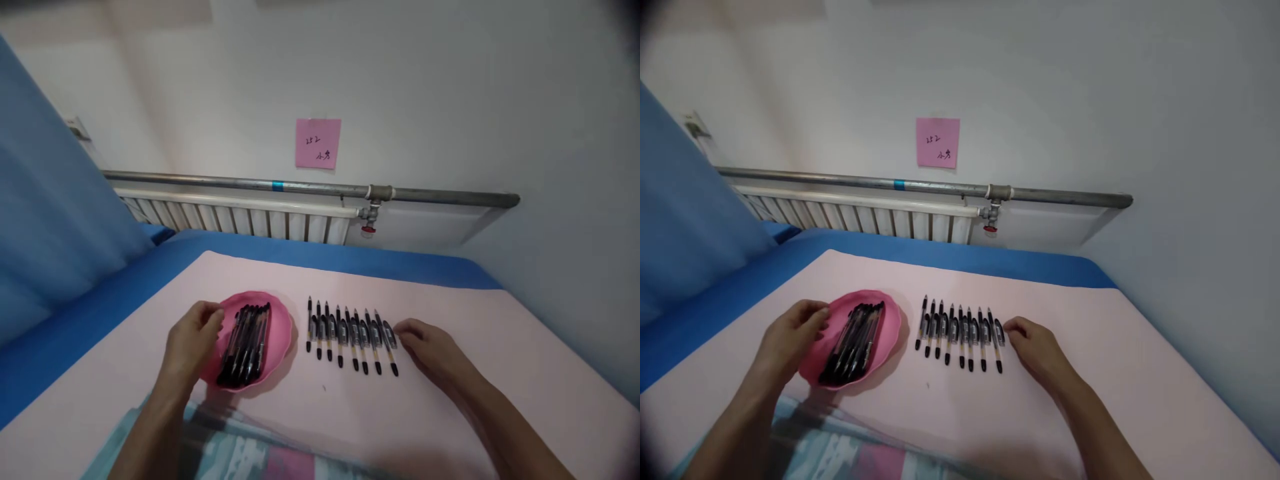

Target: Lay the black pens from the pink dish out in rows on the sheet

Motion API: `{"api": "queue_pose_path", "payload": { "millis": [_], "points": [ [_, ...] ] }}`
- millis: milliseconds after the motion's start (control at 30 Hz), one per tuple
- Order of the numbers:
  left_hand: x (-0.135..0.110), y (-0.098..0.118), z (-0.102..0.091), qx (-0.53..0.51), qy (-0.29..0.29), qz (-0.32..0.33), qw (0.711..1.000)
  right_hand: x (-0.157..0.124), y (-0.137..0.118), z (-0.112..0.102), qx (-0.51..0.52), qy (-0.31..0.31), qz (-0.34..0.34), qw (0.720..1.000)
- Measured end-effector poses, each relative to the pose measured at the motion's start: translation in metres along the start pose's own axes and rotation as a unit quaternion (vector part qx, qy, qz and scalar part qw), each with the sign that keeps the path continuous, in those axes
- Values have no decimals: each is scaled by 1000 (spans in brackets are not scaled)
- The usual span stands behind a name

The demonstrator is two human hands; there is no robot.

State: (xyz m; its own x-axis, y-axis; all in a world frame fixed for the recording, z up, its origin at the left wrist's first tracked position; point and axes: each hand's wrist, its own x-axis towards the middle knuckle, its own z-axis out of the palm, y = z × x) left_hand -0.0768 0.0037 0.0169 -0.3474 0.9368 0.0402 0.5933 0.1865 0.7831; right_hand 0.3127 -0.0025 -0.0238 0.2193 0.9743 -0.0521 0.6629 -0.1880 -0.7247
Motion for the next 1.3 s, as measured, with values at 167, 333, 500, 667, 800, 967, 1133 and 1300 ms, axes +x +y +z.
{"api": "queue_pose_path", "payload": {
  "millis": [167,333,500,667,800,967,1133,1300],
  "points": [
    [-5,2,13,135,-61,28,989,3,4,0,-4,3,0,1000],
    [-9,5,16,180,-104,36,978,3,4,0,-8,12,-6,1000],
    [-9,4,16,165,-127,19,978,3,4,0,-22,10,-10,1000],
    [-7,2,17,105,-142,-17,984,3,3,0,-26,10,-8,1000],
    [-8,4,18,16,-162,-34,986,2,1,-2,1,27,-13,1000],
    [-20,16,24,-284,-215,-49,933,-9,-24,-6,43,86,4,995],
    [-48,30,46,-441,-321,-61,836,-35,-66,5,147,20,-102,984],
    [-73,34,71,-445,-436,-60,780,-60,-87,25,244,-163,-54,955]
  ]
}}
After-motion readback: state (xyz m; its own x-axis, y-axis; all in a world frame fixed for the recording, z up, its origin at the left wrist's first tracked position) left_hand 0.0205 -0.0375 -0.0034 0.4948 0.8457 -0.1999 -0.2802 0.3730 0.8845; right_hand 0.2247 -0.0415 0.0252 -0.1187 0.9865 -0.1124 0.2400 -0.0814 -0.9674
